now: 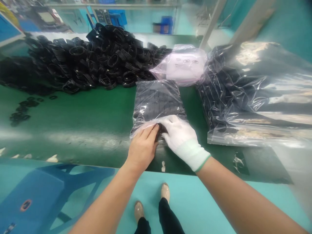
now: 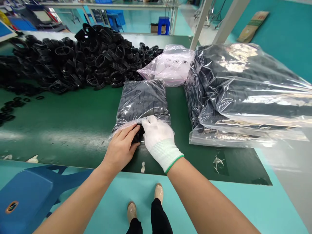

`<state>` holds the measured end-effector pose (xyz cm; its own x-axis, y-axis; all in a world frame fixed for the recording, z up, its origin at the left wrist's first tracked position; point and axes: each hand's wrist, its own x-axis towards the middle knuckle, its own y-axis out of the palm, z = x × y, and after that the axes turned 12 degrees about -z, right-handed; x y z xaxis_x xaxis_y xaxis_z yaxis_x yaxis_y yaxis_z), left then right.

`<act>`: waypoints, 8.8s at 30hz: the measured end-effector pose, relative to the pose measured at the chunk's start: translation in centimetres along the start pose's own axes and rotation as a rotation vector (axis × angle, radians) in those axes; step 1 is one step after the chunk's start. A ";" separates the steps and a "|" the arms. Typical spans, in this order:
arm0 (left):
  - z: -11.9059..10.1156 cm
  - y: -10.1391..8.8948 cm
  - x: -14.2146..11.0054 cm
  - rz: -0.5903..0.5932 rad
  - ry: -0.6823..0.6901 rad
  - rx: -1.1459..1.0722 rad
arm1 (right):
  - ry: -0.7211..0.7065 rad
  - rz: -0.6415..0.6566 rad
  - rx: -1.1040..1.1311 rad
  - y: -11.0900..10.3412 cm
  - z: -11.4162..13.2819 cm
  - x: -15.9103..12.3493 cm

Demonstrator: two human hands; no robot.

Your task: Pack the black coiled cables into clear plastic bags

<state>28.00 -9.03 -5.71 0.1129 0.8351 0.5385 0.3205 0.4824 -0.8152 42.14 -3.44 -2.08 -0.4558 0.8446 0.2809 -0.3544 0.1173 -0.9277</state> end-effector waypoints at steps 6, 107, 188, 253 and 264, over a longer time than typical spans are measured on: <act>-1.0 1.1 0.6 -0.108 -0.100 0.073 | 0.022 0.048 0.012 -0.5 0.1 0.1; 10.8 -4.3 6.1 0.805 -1.092 -0.764 | 0.224 0.212 0.237 4.3 8.8 -2.5; 6.2 -5.8 -1.1 0.734 -1.488 -0.881 | 0.327 0.158 0.027 2.5 7.4 -3.4; 10.2 -7.4 -5.0 0.763 -1.058 -0.742 | 1.686 -0.299 1.369 0.3 1.9 -7.8; 2.3 -7.9 11.4 0.709 0.057 -0.375 | 1.782 -0.433 1.431 -0.5 2.0 -7.5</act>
<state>24.65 -2.67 6.37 0.4523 0.8897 -0.0622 0.4478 -0.2868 -0.8469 44.12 -10.90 -3.21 0.4011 0.4296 -0.8090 -0.7012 0.7123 0.0306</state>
